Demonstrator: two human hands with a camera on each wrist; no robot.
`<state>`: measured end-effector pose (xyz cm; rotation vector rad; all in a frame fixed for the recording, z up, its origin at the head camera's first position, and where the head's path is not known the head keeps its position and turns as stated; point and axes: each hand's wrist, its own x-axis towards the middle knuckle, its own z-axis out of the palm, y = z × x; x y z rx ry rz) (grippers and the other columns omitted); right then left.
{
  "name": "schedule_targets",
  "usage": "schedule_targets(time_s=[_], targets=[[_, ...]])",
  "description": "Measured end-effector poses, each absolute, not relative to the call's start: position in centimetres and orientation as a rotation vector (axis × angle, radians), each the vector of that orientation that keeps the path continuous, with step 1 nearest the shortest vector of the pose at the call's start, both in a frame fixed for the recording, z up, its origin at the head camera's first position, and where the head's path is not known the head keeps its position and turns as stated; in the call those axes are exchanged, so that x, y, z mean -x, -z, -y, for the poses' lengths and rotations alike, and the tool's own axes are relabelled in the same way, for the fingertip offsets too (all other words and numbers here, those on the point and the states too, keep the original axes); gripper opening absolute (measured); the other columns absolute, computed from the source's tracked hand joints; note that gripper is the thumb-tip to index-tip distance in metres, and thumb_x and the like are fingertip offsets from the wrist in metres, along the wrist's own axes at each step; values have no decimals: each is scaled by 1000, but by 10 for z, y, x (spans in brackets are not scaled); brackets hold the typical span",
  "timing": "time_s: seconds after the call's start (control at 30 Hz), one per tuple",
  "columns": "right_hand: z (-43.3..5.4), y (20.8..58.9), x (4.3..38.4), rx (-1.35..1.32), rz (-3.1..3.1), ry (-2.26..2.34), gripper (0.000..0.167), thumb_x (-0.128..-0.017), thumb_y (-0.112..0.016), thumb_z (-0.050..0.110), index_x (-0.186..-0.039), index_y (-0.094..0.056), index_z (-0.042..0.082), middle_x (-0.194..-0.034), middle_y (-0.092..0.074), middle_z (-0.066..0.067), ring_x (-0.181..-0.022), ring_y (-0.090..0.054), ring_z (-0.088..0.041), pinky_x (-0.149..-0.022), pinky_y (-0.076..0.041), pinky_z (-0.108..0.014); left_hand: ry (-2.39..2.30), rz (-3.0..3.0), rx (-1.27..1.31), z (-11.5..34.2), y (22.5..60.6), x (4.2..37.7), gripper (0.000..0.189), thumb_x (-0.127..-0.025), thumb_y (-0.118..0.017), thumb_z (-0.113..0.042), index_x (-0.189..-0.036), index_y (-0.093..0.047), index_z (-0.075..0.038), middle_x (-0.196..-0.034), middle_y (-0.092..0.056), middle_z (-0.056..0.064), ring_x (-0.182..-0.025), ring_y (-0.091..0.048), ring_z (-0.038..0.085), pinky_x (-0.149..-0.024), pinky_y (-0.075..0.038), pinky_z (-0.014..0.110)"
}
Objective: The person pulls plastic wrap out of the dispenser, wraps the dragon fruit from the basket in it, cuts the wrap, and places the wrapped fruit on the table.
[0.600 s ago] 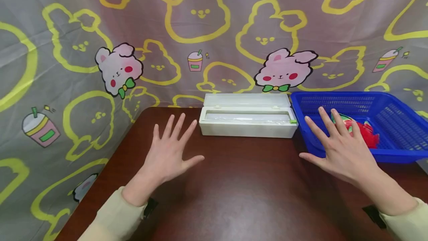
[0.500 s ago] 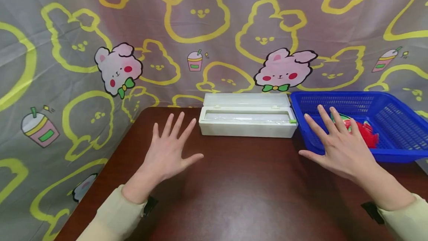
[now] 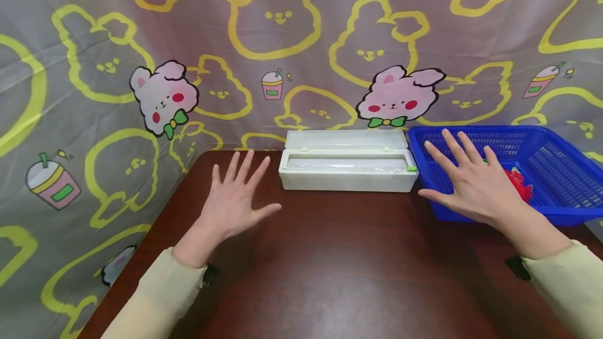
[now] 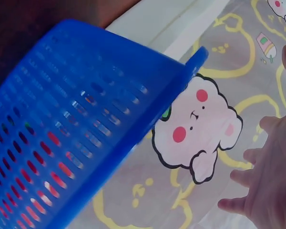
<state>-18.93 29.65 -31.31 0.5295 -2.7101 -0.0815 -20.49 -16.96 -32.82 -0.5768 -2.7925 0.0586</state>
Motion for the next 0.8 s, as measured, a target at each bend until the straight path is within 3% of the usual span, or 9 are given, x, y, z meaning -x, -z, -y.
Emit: schedule_targets(time_s=[0.2,0.63,0.8], targets=[[-293,308,199,-572,2722,85,98,-81,-61,66,-156,-19,21,-161,-8,-16,-145,-5,-39,-105,-14,-70,-41,2801,608,170,324,215,100,-81,-45,-79,-157,-11,-25,-162,-5,12,-145,-3,39,-106,-8,70],[-295,308,221,-622,2860,-71,95,-85,-59,62,-157,-11,23,-161,-3,-14,-145,-5,-40,-106,-11,-70,85,2856,623,168,323,242,101,-80,-41,-83,-157,-4,-29,-162,-4,11,-146,0,36,-107,-7,69],[-297,311,228,-653,2925,-155,95,-85,-64,59,-157,-15,20,-161,-6,-16,-145,-6,-40,-106,-13,-69,200,2894,646,168,328,253,102,-81,-49,-79,-157,-2,-30,-162,-2,8,-147,0,32,-108,-7,68]])
